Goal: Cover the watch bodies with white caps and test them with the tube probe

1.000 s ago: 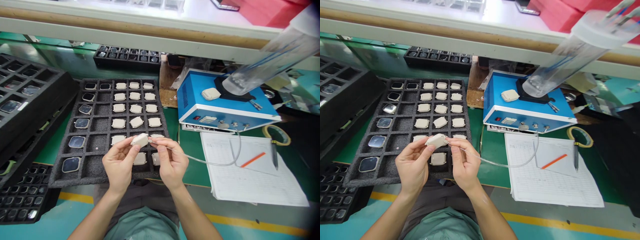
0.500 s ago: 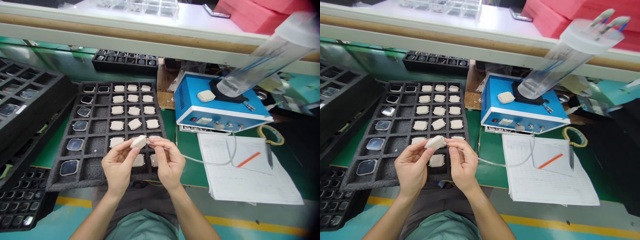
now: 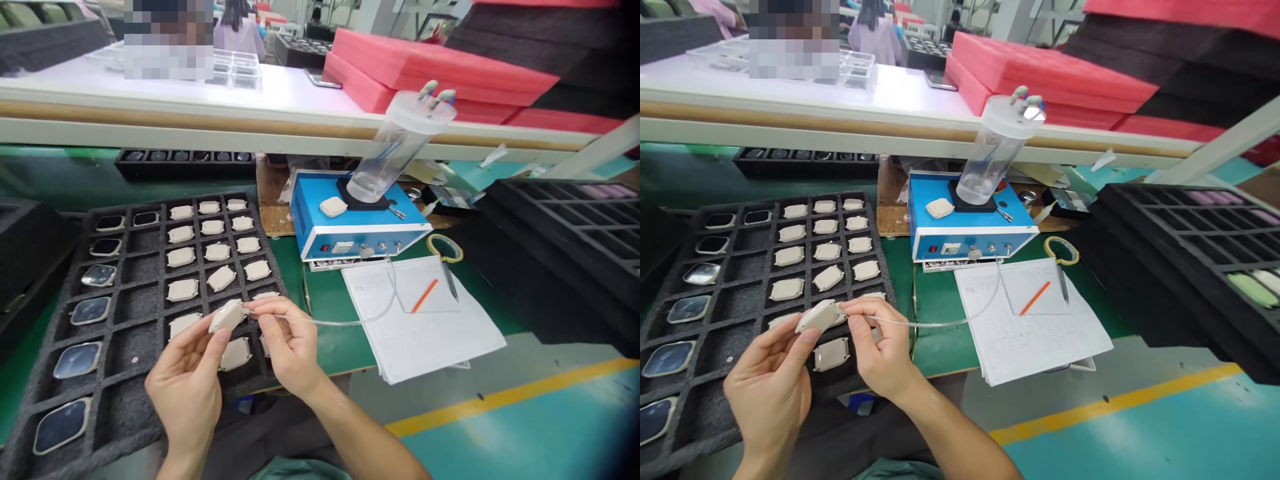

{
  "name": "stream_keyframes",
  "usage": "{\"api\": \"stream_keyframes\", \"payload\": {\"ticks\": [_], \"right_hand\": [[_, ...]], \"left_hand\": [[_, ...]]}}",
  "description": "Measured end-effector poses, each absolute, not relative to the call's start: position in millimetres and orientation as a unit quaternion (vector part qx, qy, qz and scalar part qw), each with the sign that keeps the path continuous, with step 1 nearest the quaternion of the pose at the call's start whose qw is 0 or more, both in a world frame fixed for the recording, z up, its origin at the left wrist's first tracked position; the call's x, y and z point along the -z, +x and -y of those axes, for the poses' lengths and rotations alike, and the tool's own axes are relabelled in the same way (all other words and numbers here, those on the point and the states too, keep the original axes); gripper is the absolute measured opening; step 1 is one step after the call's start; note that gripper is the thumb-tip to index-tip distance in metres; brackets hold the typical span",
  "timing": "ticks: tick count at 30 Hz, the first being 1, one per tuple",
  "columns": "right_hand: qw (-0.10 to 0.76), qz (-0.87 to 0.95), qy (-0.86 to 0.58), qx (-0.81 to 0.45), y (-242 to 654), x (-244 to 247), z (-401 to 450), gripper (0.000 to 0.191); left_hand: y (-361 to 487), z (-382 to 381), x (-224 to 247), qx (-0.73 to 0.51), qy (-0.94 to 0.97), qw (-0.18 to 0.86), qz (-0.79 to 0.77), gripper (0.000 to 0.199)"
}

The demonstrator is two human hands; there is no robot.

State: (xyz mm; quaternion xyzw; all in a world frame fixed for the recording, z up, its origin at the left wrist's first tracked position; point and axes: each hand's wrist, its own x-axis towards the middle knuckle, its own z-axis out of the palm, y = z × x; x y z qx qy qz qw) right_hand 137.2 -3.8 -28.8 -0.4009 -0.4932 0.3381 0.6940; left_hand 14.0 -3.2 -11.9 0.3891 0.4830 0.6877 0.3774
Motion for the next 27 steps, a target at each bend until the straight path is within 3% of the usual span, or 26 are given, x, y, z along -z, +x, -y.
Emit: {"api": "stream_keyframes", "payload": {"ticks": [27], "right_hand": [[0.703,0.482,-0.376,-0.363,136.0,30.1,3.2,0.015]], "left_hand": [[14.9,2.2,8.5,-0.688,0.379,0.375,-0.492,0.028]]}}
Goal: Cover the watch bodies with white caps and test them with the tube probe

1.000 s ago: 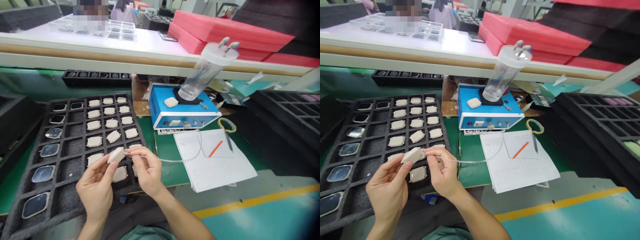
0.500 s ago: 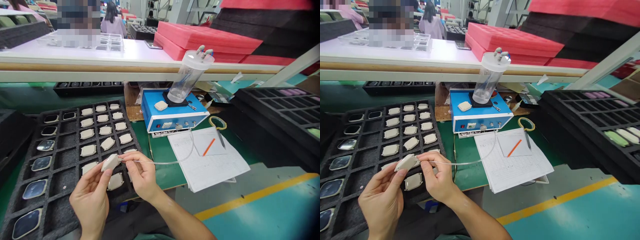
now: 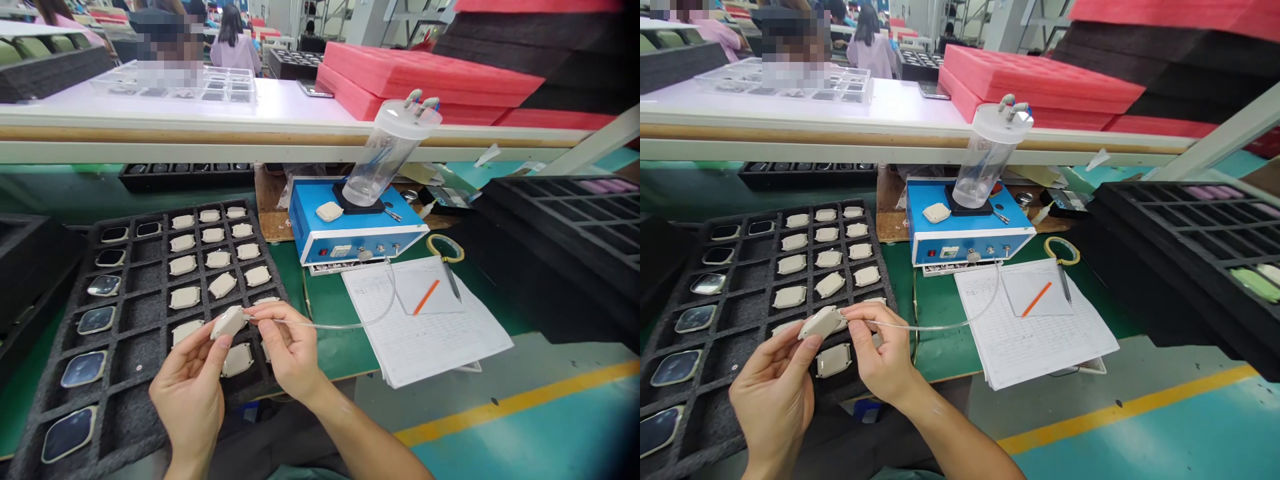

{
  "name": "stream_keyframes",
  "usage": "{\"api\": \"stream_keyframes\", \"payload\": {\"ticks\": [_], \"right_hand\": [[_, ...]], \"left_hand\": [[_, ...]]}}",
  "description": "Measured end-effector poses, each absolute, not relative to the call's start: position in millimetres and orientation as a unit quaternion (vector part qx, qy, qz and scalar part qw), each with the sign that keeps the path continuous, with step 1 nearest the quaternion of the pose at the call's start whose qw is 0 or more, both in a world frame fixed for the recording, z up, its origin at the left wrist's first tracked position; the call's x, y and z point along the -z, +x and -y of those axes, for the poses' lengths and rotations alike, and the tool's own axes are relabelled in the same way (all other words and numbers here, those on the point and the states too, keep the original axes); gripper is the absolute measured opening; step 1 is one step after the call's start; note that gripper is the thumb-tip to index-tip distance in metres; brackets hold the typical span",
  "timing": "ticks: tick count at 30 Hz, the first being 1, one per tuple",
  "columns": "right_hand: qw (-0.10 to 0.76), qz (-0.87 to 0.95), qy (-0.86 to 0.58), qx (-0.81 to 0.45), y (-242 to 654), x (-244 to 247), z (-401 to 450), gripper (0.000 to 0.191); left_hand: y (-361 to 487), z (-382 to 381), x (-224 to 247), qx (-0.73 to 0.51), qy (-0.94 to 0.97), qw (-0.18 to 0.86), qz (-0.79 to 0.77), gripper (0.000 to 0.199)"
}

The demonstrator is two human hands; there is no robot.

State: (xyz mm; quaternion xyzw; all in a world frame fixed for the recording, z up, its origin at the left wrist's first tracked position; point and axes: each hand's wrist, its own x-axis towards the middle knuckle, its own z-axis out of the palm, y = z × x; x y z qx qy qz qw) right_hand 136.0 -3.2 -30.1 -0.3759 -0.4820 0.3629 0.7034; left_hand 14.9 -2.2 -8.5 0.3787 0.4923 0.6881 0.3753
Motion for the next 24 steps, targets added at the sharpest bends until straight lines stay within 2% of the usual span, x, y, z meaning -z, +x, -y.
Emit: {"api": "stream_keyframes", "payload": {"ticks": [17,24], "right_hand": [[0.687,0.476,-0.395,-0.382,135.1,34.6,11.0,0.016],[0.692,0.481,-0.39,-0.37,135.1,29.1,6.8,0.015]], "left_hand": [[8.6,8.6,14.3,-0.674,0.379,0.418,-0.477,0.024],[10.9,6.1,12.9,-0.68,0.371,0.401,-0.489,0.026]]}}
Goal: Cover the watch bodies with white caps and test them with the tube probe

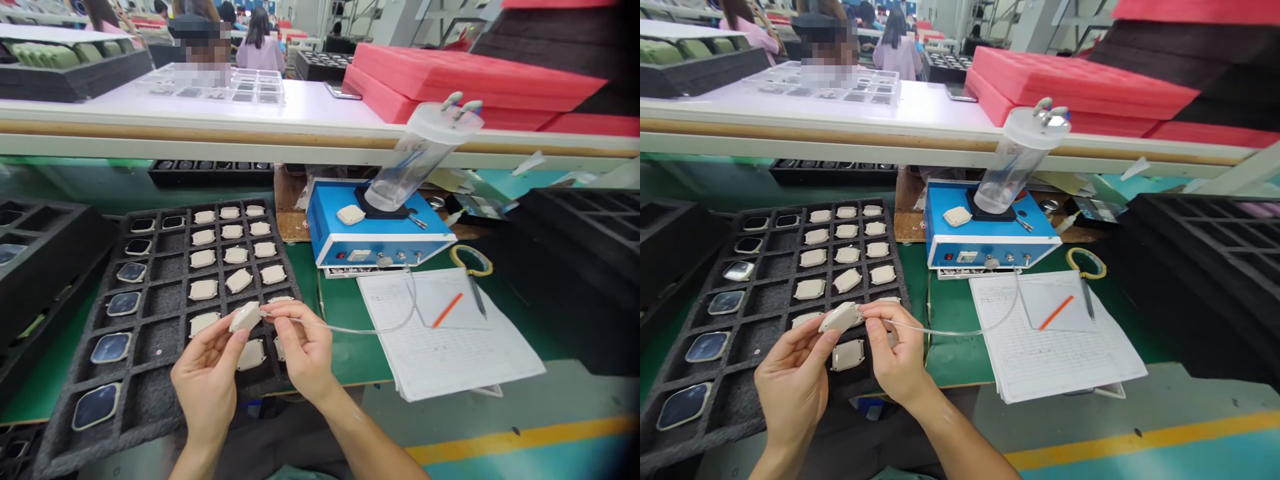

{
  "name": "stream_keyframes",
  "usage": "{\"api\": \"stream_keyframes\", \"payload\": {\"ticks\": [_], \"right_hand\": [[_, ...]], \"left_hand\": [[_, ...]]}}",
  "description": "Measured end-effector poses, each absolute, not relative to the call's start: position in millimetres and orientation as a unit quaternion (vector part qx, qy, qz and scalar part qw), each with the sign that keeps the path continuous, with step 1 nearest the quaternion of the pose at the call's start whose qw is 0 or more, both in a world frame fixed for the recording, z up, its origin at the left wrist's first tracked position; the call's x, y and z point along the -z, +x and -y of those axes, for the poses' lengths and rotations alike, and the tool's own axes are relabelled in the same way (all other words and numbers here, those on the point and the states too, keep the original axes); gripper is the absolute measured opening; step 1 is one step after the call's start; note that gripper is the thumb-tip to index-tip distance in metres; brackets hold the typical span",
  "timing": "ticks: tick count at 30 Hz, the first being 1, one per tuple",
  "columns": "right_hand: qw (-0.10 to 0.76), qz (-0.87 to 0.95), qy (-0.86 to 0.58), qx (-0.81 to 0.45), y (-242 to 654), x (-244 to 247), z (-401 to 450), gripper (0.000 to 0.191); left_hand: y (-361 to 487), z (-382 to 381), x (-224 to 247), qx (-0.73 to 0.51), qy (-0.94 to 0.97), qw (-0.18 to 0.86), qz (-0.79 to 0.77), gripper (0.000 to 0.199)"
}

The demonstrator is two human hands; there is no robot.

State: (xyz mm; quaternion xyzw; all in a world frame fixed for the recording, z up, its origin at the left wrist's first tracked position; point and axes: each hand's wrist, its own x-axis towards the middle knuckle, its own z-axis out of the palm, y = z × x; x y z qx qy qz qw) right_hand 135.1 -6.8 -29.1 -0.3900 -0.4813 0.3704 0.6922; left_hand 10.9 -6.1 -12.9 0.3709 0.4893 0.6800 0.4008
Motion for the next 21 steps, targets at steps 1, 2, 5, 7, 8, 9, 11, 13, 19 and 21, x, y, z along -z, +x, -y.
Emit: {"api": "stream_keyframes", "payload": {"ticks": [1,2,5,7,8,9,11,13,19,21], "right_hand": [[0.693,0.482,-0.389,-0.369,135.1,28.6,6.1,0.016],[0.693,0.482,-0.389,-0.369,135.2,28.3,5.5,0.016],[0.694,0.48,-0.389,-0.369,135.4,28.0,4.6,0.016],[0.695,0.479,-0.389,-0.368,135.3,28.0,4.5,0.015],[0.695,0.479,-0.39,-0.368,135.3,28.0,4.5,0.015],[0.695,0.478,-0.39,-0.368,135.2,28.0,4.5,0.015],[0.695,0.478,-0.39,-0.369,135.1,28.0,4.4,0.016],[0.696,0.478,-0.387,-0.37,135.1,28.1,4.2,0.016],[0.696,0.473,-0.385,-0.38,135.2,28.9,4.0,0.016],[0.695,0.474,-0.386,-0.378,134.9,29.1,3.9,0.016]], "left_hand": [[11.2,5.4,13.0,-0.681,0.371,0.397,-0.491,0.027],[11.4,4.8,13.0,-0.682,0.372,0.394,-0.492,0.027],[11.8,3.4,12.6,-0.679,0.373,0.39,-0.497,0.027],[12.0,2.8,12.1,-0.677,0.372,0.389,-0.501,0.027],[12.0,2.6,11.8,-0.677,0.37,0.389,-0.503,0.027],[12.1,2.6,11.5,-0.677,0.368,0.389,-0.505,0.027],[12.3,2.6,10.8,-0.678,0.364,0.39,-0.506,0.029],[12.5,2.8,10.1,-0.678,0.363,0.392,-0.504,0.029],[14.0,3.1,8.2,-0.682,0.357,0.39,-0.506,0.029],[13.4,2.9,8.2,-0.683,0.36,0.388,-0.504,0.029]]}}
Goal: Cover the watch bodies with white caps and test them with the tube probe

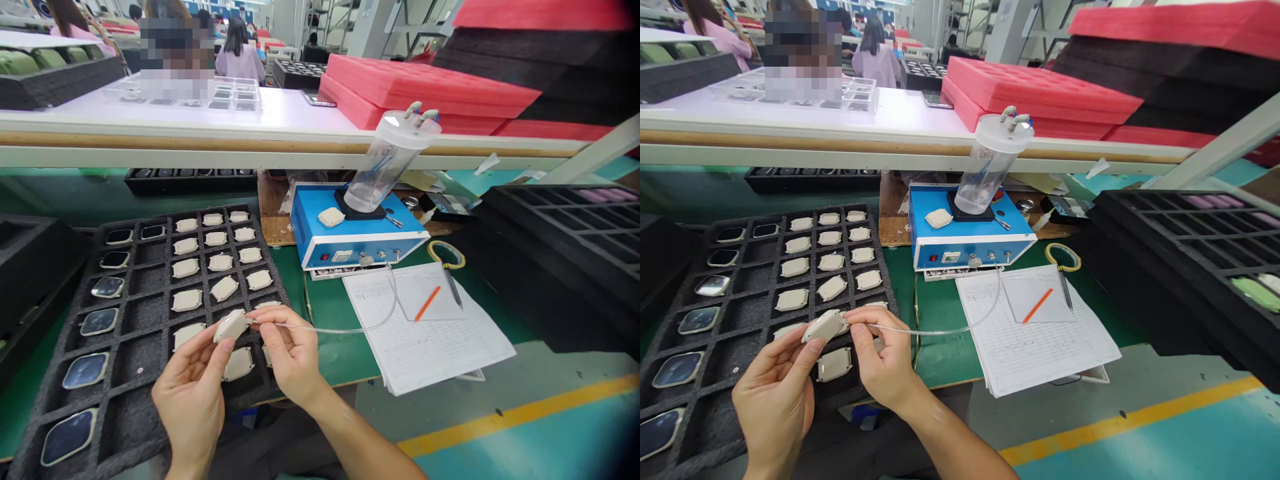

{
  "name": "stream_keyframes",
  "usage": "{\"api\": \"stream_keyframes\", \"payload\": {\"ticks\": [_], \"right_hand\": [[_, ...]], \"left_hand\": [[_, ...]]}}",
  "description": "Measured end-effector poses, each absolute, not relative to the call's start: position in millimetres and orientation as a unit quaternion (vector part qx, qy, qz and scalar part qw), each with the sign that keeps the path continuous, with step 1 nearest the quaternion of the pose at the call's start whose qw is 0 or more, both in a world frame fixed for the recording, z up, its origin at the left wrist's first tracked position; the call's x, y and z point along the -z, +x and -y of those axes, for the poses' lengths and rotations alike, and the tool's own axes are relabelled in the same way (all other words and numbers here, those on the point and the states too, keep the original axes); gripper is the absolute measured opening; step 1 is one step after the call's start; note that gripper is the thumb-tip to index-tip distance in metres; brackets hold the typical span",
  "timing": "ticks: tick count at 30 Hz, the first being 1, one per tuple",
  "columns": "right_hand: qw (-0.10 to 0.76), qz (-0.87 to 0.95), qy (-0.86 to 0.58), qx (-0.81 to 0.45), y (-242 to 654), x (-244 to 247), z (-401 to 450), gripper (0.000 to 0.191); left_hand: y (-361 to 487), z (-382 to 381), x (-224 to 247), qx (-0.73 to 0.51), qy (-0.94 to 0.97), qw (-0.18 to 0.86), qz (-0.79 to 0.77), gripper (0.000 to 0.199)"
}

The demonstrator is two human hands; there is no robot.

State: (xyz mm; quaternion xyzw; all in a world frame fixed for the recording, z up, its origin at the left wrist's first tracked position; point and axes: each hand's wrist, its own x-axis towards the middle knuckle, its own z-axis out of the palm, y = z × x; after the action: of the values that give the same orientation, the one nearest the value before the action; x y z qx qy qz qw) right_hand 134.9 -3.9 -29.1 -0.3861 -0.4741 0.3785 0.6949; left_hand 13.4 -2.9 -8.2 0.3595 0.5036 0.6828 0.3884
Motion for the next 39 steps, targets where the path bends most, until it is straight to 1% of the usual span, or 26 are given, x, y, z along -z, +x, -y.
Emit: {"api": "stream_keyframes", "payload": {"ticks": [7,11,13,17,22,25,30,32,35,37,39], "right_hand": [[0.693,0.481,-0.394,-0.366,135.7,27.9,3.0,0.016],[0.698,0.477,-0.414,-0.338,137.6,29.0,13.4,0.016],[0.711,0.453,-0.424,-0.33,137.8,30.6,18.6,0.015],[0.722,0.419,-0.429,-0.346,136.4,32.5,22.8,0.011],[0.719,0.415,-0.433,-0.35,136.0,32.1,25.7,0.01],[0.719,0.407,-0.443,-0.347,136.3,32.2,27.0,0.012],[0.712,0.412,-0.447,-0.351,137.1,31.8,27.7,0.012],[0.709,0.416,-0.447,-0.353,137.7,31.6,27.7,0.012],[0.706,0.424,-0.445,-0.353,138.1,31.9,27.2,0.012],[0.702,0.429,-0.443,-0.356,137.6,32.4,26.3,0.012],[0.699,0.43,-0.444,-0.36,136.6,33.2,25.1,0.013]], "left_hand": [[14.3,2.9,14.8,-0.673,0.368,0.38,-0.517,0.029],[5.9,11.6,6.5,-0.647,0.411,0.365,-0.528,0.025],[-13.8,17.5,-2.4,-0.622,0.447,0.316,-0.56,0.025],[-72.9,37.1,-13.7,-0.525,0.505,0.166,-0.665,0.027],[-108.2,60.8,-4.0,-0.368,0.582,0.12,-0.716,0.028],[-107.1,67.5,2.3,-0.32,0.638,0.057,-0.698,0.031],[-114.4,76.6,1.9,-0.322,0.681,-0.023,-0.658,0.032],[-122.5,80.2,-3.4,-0.29,0.725,-0.028,-0.624,0.031],[-135.5,72.4,-19.3,-0.19,0.803,-0.018,-0.565,0.032],[-140.9,47.3,-33.3,-0.14,0.83,-0.013,-0.54,0.031],[-140.1,2.1,-46.4,-0.121,0.833,-0.013,-0.54,0.03]]}}
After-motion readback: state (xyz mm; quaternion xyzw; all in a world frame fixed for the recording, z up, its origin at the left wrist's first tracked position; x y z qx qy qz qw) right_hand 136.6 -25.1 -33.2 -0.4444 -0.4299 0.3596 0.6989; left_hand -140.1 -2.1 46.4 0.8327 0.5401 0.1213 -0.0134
